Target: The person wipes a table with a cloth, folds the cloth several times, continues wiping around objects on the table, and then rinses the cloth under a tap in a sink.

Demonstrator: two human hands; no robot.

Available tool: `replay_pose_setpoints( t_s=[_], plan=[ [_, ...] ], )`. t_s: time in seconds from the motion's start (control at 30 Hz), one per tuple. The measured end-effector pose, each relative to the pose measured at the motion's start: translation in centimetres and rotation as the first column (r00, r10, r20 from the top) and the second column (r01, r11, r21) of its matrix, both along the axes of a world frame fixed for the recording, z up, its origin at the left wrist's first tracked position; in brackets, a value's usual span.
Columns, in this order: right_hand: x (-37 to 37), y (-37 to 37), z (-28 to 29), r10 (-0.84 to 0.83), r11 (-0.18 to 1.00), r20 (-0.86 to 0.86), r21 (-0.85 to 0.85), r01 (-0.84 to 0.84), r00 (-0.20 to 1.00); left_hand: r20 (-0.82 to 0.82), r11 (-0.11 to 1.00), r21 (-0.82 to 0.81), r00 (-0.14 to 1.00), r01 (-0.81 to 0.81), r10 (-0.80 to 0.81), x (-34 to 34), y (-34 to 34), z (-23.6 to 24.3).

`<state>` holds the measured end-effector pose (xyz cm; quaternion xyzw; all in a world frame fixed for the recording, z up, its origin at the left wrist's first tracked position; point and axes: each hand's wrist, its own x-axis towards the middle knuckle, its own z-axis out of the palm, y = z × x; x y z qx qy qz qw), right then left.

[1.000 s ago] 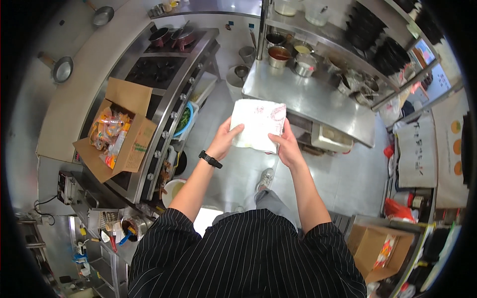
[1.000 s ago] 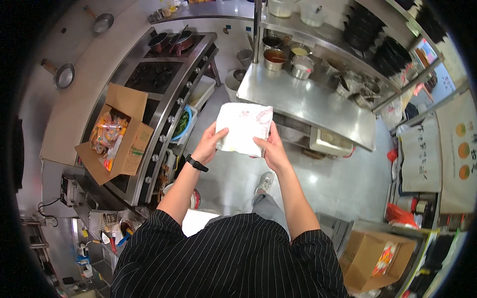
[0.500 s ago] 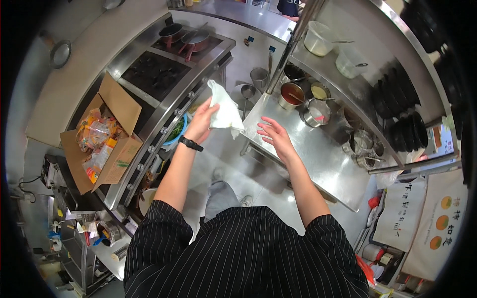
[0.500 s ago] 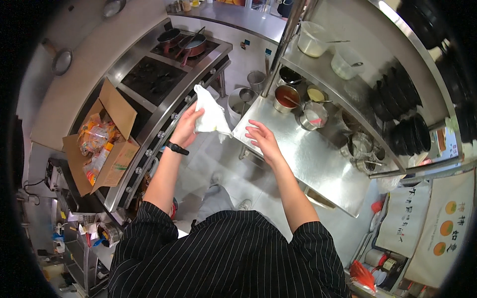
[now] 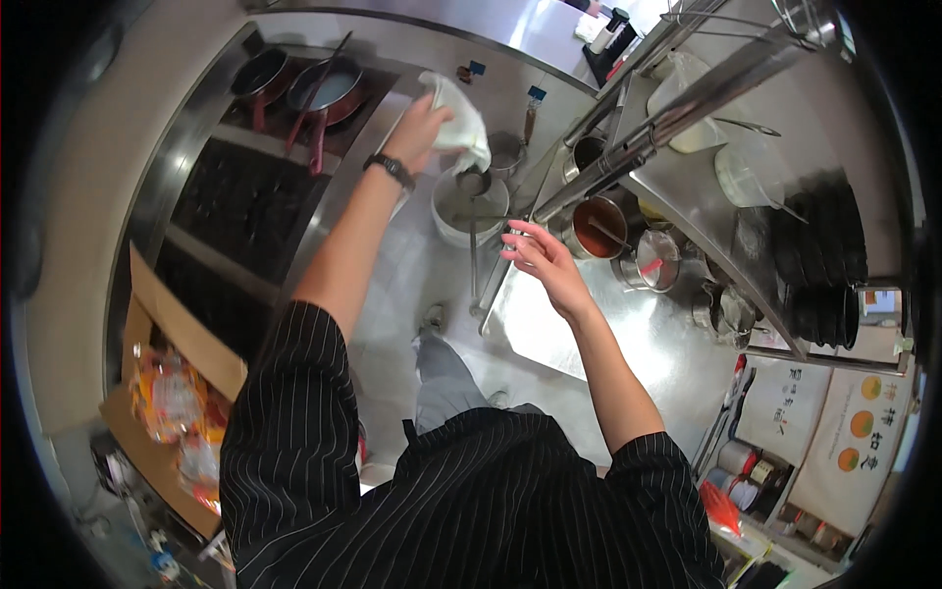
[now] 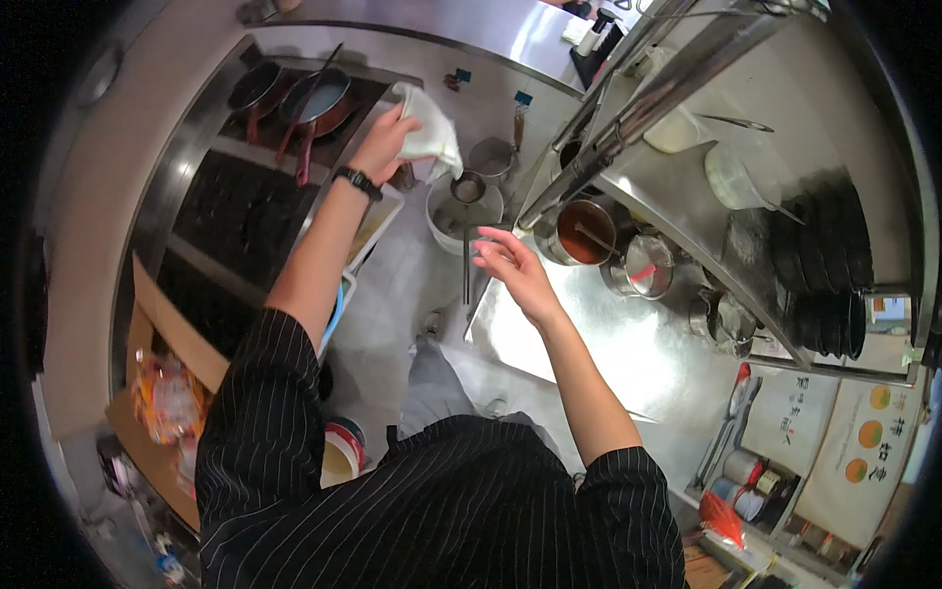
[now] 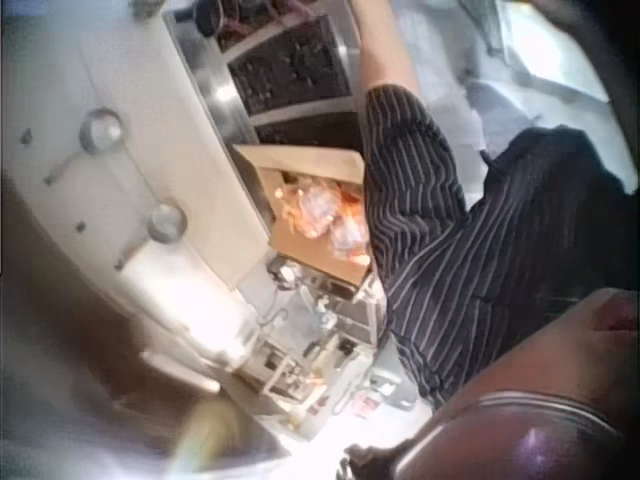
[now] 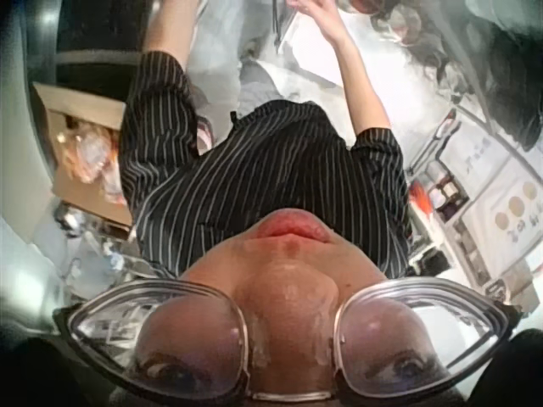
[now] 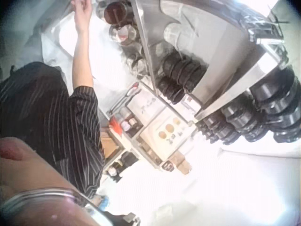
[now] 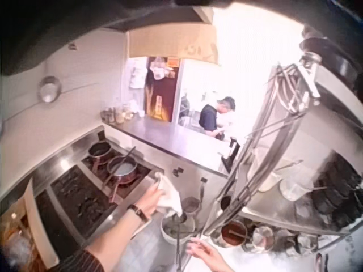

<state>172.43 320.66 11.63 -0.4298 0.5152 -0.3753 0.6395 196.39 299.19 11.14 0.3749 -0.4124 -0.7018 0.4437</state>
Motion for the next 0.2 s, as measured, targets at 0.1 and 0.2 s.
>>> replay_pose_setpoints(
  t_s=[0.1,0.2],
  plan=[
    [1.7,-3.7,1.4,-0.045,0.999,0.033,-0.02,0.045,0.998,0.002,0.999,-0.035,1.0,-0.024,0.024,-3.4,-10.0,3.4],
    [1.5,-6.2,2.3,-0.095,0.995,0.045,-0.04,0.096,0.995,-0.005,0.989,-0.13,0.997,0.07,-0.071,-7.3,-17.5,6.4]
  ],
)
